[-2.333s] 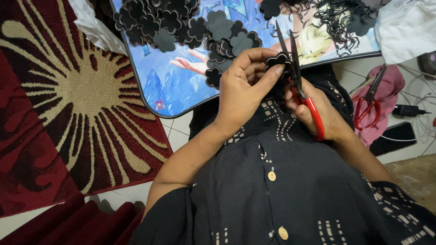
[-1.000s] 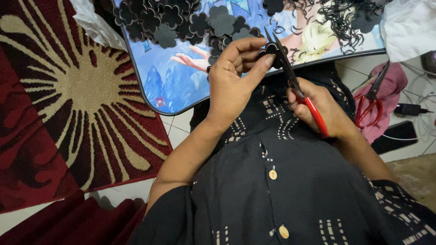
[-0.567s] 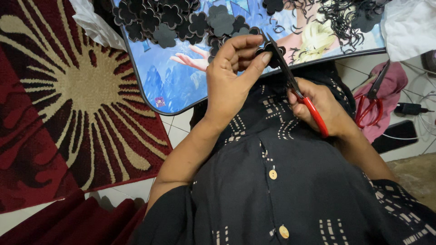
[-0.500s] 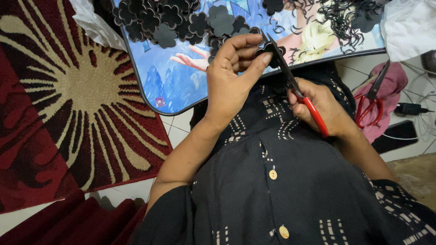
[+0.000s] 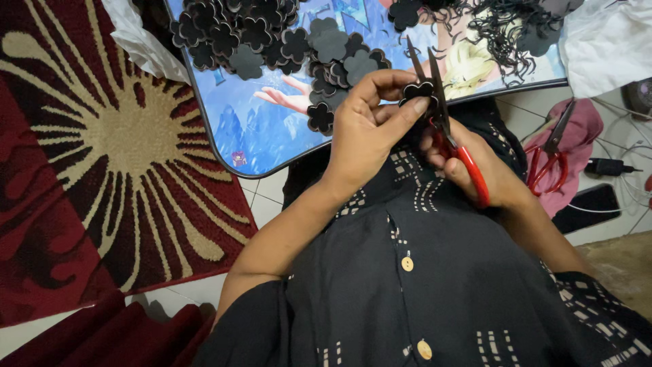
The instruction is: The person sits on the floor with a lap board holding black flower-shaped fabric cutouts. They pick up one cutout at a time and use red-handled scissors to trim notches along the petal edges, then set the trimmed piece back on the board and take the next one.
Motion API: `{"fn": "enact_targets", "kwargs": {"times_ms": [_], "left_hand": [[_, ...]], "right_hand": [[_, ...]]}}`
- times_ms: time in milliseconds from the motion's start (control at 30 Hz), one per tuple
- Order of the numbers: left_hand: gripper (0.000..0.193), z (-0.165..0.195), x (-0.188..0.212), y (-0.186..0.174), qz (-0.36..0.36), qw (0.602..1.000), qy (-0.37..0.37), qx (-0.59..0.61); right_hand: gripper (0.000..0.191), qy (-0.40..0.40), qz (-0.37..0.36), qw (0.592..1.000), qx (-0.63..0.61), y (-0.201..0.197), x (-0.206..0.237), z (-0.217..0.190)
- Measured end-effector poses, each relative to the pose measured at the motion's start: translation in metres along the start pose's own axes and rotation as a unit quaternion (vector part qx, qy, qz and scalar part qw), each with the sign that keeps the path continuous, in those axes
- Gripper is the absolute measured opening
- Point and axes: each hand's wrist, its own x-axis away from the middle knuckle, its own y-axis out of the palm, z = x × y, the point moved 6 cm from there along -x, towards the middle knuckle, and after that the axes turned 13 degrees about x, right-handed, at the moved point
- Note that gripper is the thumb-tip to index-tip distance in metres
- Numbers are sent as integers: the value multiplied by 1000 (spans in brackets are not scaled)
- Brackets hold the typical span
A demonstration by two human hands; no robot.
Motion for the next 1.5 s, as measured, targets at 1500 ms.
{"fn": "enact_targets", "kwargs": {"times_ms": [1500], "left_hand": [[23,-17,3,1,13,999,-42,-7]], "right_hand": [[82,21,60,998,26,2,3,11]]}}
